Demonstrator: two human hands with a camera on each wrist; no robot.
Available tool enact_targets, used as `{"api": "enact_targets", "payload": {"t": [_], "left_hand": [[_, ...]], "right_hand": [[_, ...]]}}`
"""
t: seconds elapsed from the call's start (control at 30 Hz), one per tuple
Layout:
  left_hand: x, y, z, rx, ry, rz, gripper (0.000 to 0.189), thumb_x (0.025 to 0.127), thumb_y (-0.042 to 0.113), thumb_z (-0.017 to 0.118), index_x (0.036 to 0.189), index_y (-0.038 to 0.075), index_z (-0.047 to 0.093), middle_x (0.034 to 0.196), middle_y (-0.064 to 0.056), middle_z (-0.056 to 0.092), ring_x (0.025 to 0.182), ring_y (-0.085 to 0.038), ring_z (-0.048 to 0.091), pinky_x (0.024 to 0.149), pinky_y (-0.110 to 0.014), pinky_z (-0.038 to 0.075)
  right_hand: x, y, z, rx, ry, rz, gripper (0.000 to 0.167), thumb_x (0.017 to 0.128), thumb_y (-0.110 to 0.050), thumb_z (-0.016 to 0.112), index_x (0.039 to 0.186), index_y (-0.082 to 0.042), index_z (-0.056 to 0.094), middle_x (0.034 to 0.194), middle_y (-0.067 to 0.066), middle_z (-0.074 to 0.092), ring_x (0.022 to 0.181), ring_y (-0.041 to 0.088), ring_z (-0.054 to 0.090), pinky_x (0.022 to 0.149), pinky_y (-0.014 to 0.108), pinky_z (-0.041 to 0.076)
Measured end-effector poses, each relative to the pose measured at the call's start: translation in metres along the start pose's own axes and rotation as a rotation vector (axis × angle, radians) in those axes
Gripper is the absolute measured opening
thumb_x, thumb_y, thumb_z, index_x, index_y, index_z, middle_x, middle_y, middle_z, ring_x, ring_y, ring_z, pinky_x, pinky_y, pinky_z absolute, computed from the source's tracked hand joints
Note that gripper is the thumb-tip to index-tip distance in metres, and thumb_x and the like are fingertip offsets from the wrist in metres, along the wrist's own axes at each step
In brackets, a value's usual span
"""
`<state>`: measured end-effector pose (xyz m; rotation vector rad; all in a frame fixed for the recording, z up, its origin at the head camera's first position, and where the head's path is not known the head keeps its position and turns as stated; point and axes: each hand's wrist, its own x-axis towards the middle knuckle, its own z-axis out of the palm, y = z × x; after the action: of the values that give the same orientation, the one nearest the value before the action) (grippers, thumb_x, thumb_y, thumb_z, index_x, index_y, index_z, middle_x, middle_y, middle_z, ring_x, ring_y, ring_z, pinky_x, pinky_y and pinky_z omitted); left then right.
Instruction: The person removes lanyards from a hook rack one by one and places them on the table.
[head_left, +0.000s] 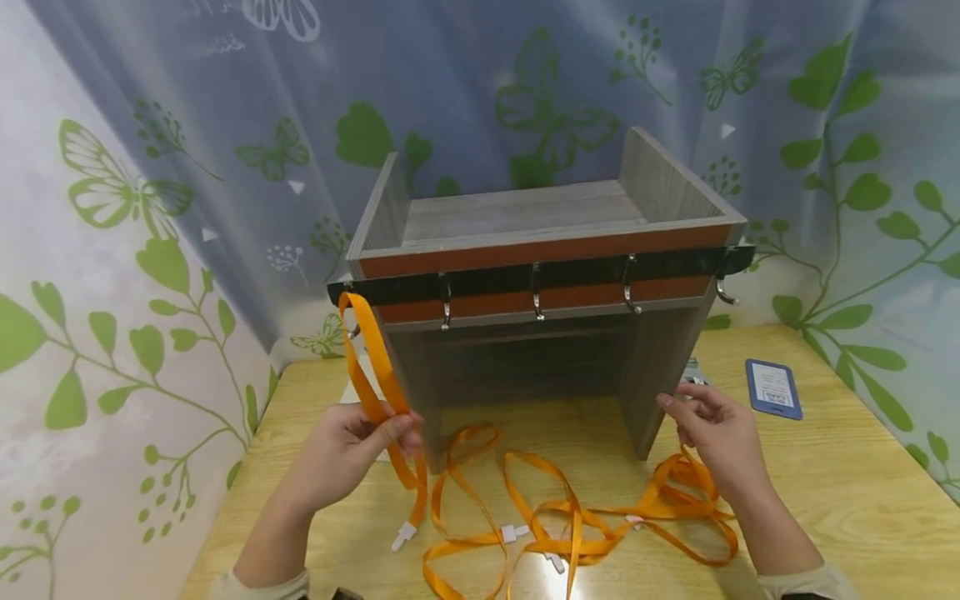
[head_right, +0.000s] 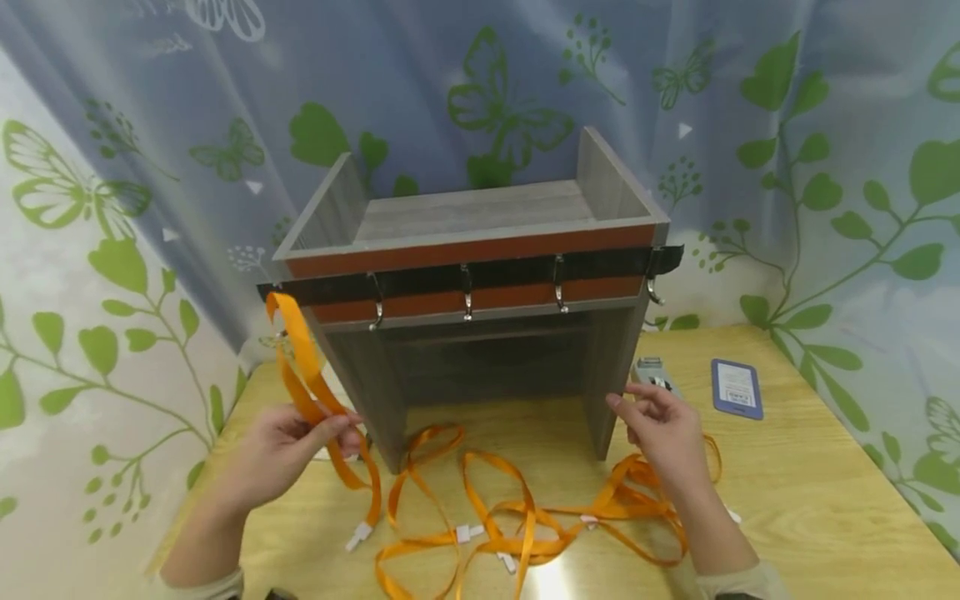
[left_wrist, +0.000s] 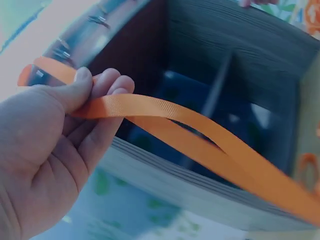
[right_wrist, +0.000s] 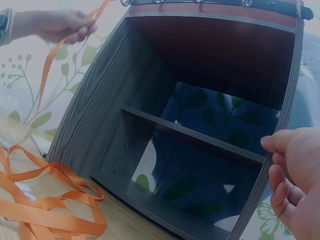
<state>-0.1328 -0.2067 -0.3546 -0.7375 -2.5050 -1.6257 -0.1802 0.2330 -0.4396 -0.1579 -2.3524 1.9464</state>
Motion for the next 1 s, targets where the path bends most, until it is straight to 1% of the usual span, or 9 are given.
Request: {"api": "enact_targets", "payload": {"t": [0.1, 0.2, 0.33, 0.43, 0.57, 0.67, 0.73, 0.83, 1.0], "left_hand": [[0.002, 0.023, -0.01, 0.021, 0.059, 0.086, 0.02, 0.1, 0.003, 0.058, 0.089, 0.002, 0.075, 0.085, -0.012, 0.076, 0.074, -0.015, 0.074, 0.068, -0.032, 0.061], [0.001, 0.046, -0.022, 0.064, 0.127, 0.217, 0.016, 0.095, -0.006, 0.059, 0.093, -0.002, 0.075, 0.08, -0.011, 0.075, 0.07, -0.011, 0.073, 0.064, -0.029, 0.06], [0.0, 0.068, -0.038, 0.037, 0.193, 0.396, 0.014, 0.091, -0.013, 0.061, 0.097, -0.009, 0.073, 0.082, -0.005, 0.077, 0.074, -0.008, 0.074, 0.065, -0.024, 0.06], [0.0, 0.079, -0.049, 0.01, 0.22, 0.458, 0.015, 0.09, -0.017, 0.06, 0.097, -0.012, 0.072, 0.084, -0.003, 0.077, 0.076, -0.008, 0.074, 0.067, -0.022, 0.06], [-0.006, 0.084, -0.058, 0.044, 0.263, 0.431, 0.019, 0.088, -0.021, 0.058, 0.097, -0.012, 0.072, 0.084, -0.001, 0.077, 0.074, -0.008, 0.074, 0.066, -0.021, 0.059], [-0.014, 0.081, -0.06, 0.024, 0.276, 0.415, 0.019, 0.086, -0.024, 0.058, 0.095, -0.013, 0.071, 0.085, -0.002, 0.077, 0.074, -0.009, 0.074, 0.065, -0.022, 0.059], [-0.019, 0.078, -0.06, 0.03, 0.269, 0.406, 0.019, 0.086, -0.025, 0.058, 0.095, -0.013, 0.07, 0.086, -0.004, 0.076, 0.074, -0.009, 0.074, 0.065, -0.022, 0.059], [-0.025, 0.07, -0.058, 0.125, 0.261, 0.381, 0.021, 0.084, -0.025, 0.061, 0.093, -0.009, 0.071, 0.085, -0.006, 0.075, 0.073, -0.008, 0.073, 0.064, -0.023, 0.059], [-0.035, 0.053, -0.051, 0.324, 0.287, 0.249, 0.02, 0.085, -0.016, 0.066, 0.093, -0.001, 0.075, 0.08, -0.005, 0.075, 0.072, -0.002, 0.072, 0.064, -0.02, 0.058]], "right_hand": [[0.0, 0.0, 0.001, -0.007, -0.006, 0.008, 0.031, 0.092, -0.035, 0.073, 0.115, -0.016, 0.064, 0.071, -0.012, 0.057, 0.062, 0.008, 0.05, 0.058, 0.024, 0.045], [0.001, 0.0, 0.001, -0.014, -0.012, 0.006, 0.031, 0.092, -0.035, 0.073, 0.115, -0.016, 0.064, 0.072, -0.012, 0.058, 0.062, 0.008, 0.05, 0.058, 0.023, 0.046], [0.002, -0.001, 0.002, -0.02, -0.017, -0.009, 0.03, 0.092, -0.034, 0.072, 0.115, -0.016, 0.065, 0.071, -0.012, 0.056, 0.062, 0.009, 0.049, 0.058, 0.023, 0.045], [0.003, -0.002, 0.002, -0.012, -0.021, -0.008, 0.029, 0.092, -0.034, 0.072, 0.114, -0.016, 0.065, 0.071, -0.012, 0.056, 0.062, 0.009, 0.049, 0.058, 0.023, 0.044], [0.003, -0.002, 0.002, 0.004, -0.026, 0.003, 0.028, 0.092, -0.034, 0.073, 0.114, -0.017, 0.065, 0.072, -0.012, 0.057, 0.063, 0.009, 0.049, 0.058, 0.022, 0.045], [0.002, -0.003, 0.0, 0.009, -0.031, 0.005, 0.027, 0.092, -0.033, 0.073, 0.113, -0.018, 0.066, 0.073, -0.012, 0.059, 0.064, 0.008, 0.05, 0.06, 0.021, 0.047], [0.002, -0.003, -0.001, 0.014, -0.03, 0.008, 0.026, 0.092, -0.033, 0.073, 0.113, -0.018, 0.066, 0.074, -0.012, 0.06, 0.064, 0.007, 0.051, 0.061, 0.019, 0.049], [0.002, -0.004, -0.003, 0.004, -0.018, 0.017, 0.027, 0.092, -0.034, 0.073, 0.113, -0.019, 0.066, 0.074, -0.012, 0.06, 0.065, 0.007, 0.052, 0.062, 0.019, 0.05], [0.004, -0.002, -0.006, -0.011, -0.014, 0.017, 0.028, 0.092, -0.035, 0.073, 0.114, -0.019, 0.066, 0.074, -0.012, 0.059, 0.066, 0.007, 0.052, 0.063, 0.018, 0.05]]}}
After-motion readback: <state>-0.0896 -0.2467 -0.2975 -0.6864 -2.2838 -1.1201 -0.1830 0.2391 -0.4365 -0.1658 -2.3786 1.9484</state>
